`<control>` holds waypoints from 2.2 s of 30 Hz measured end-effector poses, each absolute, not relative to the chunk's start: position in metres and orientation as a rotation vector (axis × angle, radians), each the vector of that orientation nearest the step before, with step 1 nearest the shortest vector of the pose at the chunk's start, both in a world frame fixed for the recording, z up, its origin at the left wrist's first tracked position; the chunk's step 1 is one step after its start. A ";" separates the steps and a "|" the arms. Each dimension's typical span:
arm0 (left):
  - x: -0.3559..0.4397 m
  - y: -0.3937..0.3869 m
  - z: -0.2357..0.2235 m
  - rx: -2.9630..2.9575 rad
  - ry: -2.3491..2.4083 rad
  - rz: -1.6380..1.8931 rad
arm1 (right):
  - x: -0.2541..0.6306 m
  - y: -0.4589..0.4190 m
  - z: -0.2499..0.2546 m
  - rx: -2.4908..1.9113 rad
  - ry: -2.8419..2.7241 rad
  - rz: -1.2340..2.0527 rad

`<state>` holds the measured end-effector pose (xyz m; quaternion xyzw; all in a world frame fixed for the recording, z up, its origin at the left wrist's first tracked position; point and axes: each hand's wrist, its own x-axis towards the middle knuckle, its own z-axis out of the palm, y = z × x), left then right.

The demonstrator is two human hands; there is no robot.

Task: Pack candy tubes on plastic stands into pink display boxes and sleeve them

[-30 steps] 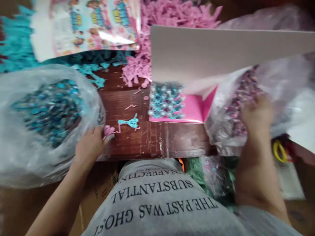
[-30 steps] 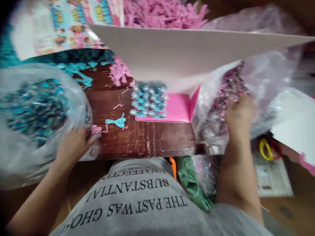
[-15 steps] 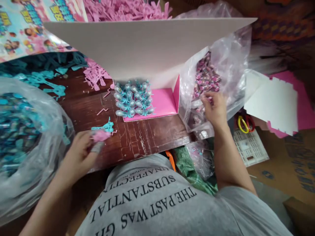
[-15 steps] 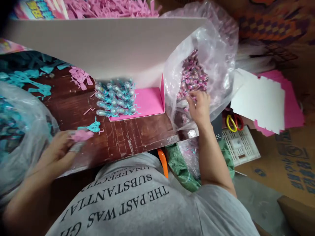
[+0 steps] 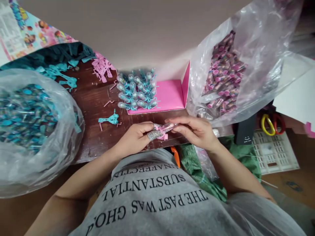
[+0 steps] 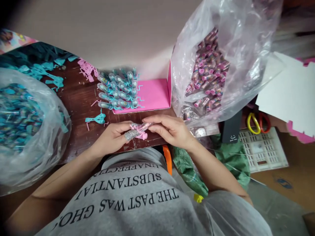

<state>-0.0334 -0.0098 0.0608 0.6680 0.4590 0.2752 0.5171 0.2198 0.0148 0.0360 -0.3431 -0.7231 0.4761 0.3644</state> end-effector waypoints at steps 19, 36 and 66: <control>-0.034 -0.003 0.025 2.389 1.201 0.682 | 0.235 0.015 0.037 -1.058 -2.014 1.095; -0.027 0.005 0.022 1.596 1.169 0.520 | 0.295 0.031 0.017 -2.149 -1.958 0.444; -0.045 0.001 0.031 2.294 1.218 0.733 | 0.194 -0.001 0.032 -1.178 -1.114 1.724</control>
